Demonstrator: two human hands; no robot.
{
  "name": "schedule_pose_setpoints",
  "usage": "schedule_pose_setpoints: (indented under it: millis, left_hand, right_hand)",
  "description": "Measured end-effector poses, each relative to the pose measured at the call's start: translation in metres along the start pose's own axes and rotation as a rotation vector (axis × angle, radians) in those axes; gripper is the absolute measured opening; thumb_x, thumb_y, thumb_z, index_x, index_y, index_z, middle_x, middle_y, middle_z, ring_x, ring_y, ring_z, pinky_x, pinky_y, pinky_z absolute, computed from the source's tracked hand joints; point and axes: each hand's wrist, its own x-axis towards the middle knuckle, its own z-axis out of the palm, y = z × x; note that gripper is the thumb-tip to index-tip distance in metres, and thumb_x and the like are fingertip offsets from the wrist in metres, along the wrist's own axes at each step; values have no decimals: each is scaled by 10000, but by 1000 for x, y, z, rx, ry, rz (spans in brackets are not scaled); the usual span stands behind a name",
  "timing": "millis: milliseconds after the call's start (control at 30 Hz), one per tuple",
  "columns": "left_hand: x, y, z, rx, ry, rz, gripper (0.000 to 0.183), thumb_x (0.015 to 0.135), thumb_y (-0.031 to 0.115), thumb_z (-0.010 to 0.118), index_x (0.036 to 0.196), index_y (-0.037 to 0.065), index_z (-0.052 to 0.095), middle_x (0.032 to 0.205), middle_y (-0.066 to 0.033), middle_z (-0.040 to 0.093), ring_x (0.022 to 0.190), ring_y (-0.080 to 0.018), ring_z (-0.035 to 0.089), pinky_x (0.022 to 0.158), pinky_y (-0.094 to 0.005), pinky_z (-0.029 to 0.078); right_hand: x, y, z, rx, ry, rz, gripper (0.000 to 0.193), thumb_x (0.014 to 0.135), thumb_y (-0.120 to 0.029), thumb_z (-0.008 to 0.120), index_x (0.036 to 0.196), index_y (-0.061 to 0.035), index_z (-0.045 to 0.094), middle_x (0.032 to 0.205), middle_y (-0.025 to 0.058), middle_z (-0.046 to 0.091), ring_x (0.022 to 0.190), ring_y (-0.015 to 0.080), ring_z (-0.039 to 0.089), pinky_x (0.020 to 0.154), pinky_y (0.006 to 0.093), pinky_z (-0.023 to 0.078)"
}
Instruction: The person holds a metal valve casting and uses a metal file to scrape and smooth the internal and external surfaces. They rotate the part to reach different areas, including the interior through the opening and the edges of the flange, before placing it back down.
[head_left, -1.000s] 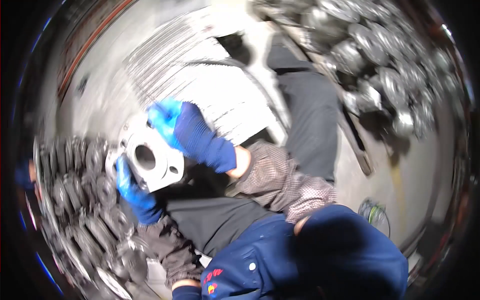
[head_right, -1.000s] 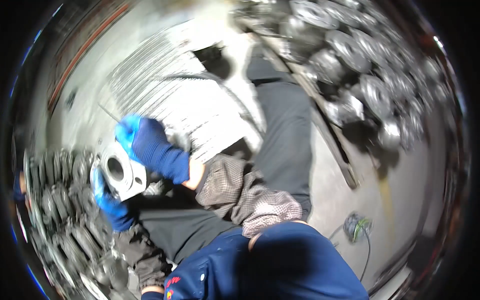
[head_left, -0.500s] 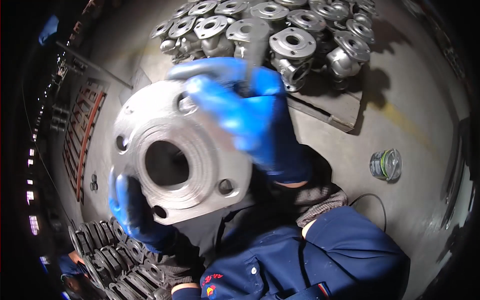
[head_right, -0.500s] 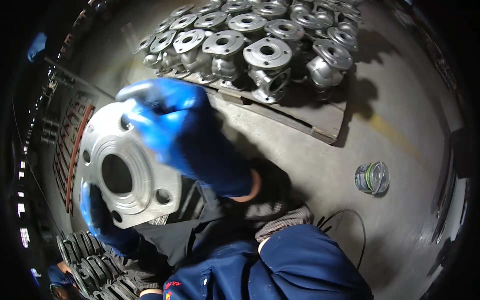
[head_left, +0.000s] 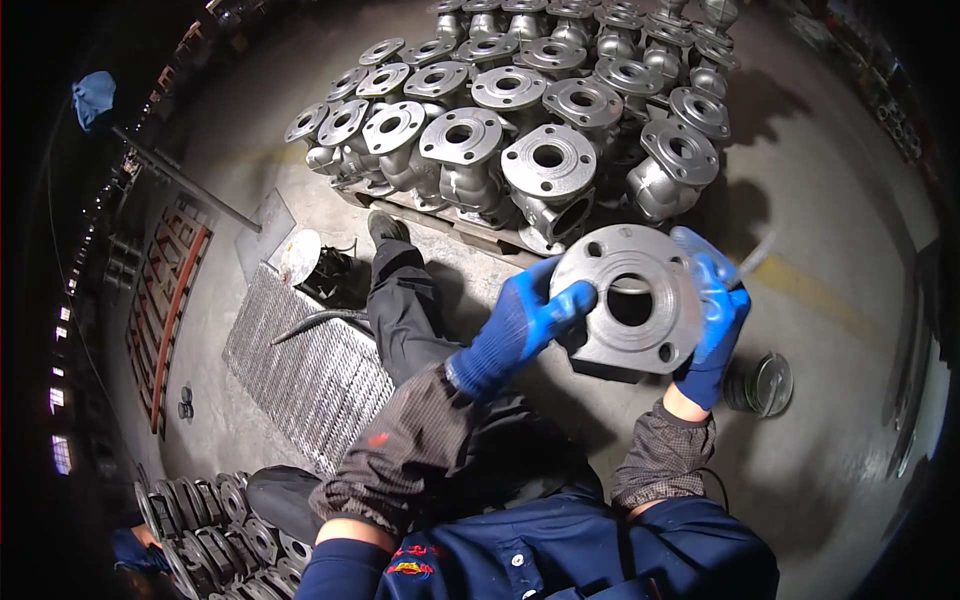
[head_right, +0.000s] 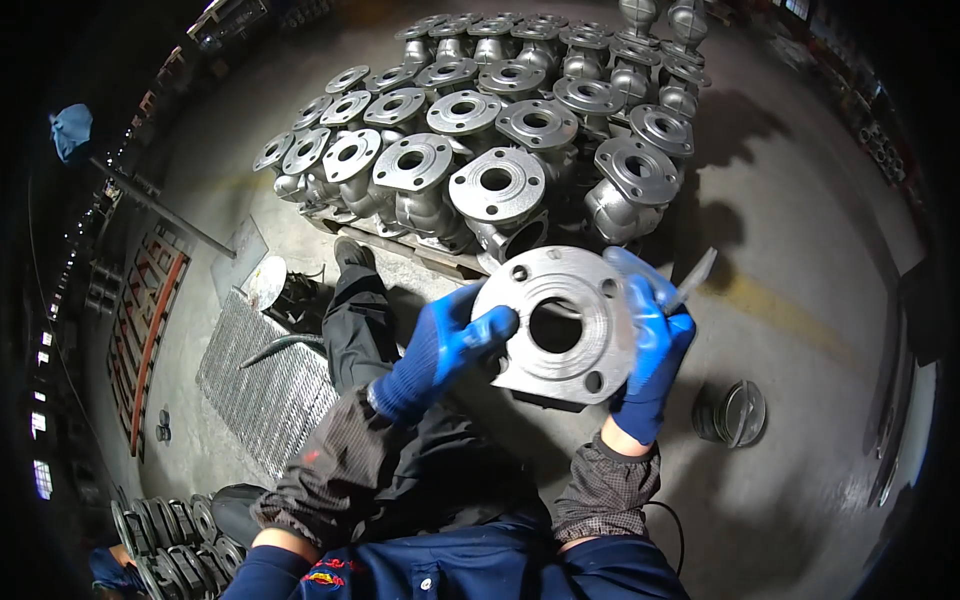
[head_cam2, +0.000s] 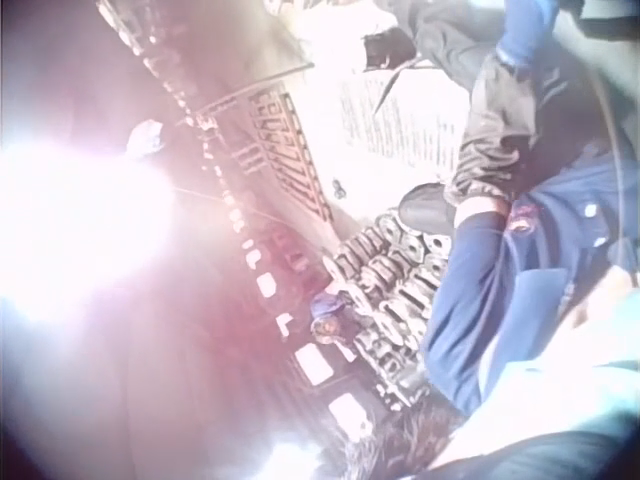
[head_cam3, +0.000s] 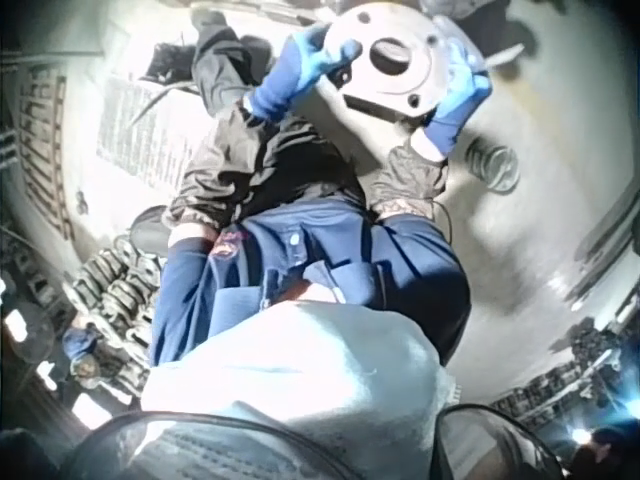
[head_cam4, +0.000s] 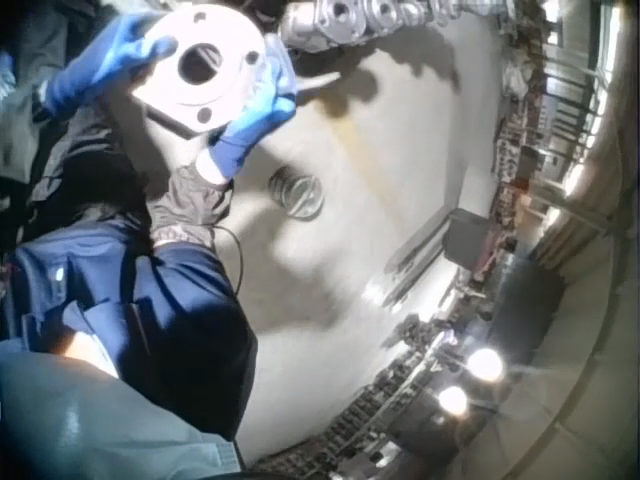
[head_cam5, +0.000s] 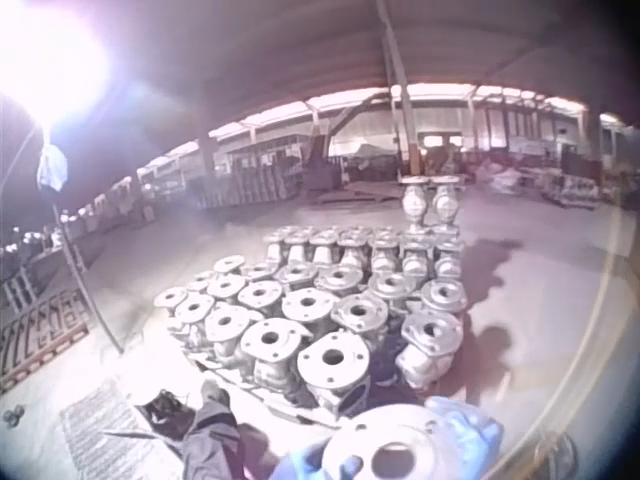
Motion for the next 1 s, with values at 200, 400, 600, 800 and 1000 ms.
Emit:
schedule_pose_setpoints:
  millis: [200, 400, 600, 800, 1000]
  left_hand:
    - [97, -21, 24, 122, -177, 61, 588, 846, 279, 660, 1263, -84, 460, 1009, -150, 657, 894, -174, 638, 801, -301, 518]
    - [128, -23, 22, 776, 24, 284, 340, 823, 186, 643, 1147, 89, 609, 893, -182, 667, 770, -277, 679, 644, -338, 534]
    - [75, -47, -29, 910, 61, 322, 380, 826, 160, 647, 1173, 20, 585, 1107, -178, 638, 1046, -309, 616, 888, -356, 486]
    - [23, -66, -40, 862, 49, 102, 315, 839, 160, 634, 1130, 40, 622, 1111, -178, 636, 1066, -296, 609, 889, -362, 486]
    - [-5, -1, -58, 874, 119, 274, 436, 693, -107, 496, 1083, 21, 644, 1081, -217, 633, 1000, -320, 628, 840, -339, 496]
  right_hand:
    - [29, 24, -11, 109, 178, -121, 313, 905, -114, 481, 1137, 44, 618, 1158, 117, 617, 1021, 187, 579, 934, 323, 449]
    - [97, 141, -30, 42, 340, 11, 282, 879, -69, 518, 1121, 38, 618, 1099, 107, 634, 938, 161, 592, 846, 297, 472]
    - [126, 171, 5, -184, 504, -103, 226, 887, -78, 506, 1039, 32, 632, 919, 116, 672, 791, 210, 627, 737, 330, 510]
    - [106, 160, 12, -59, 381, -220, 262, 903, -102, 501, 1106, 24, 609, 1025, 134, 664, 882, 219, 630, 806, 334, 495]
    - [122, 153, -24, -606, 376, -281, 290, 924, -210, 507, 1076, -3, 643, 990, 121, 679, 880, 233, 643, 781, 336, 508]
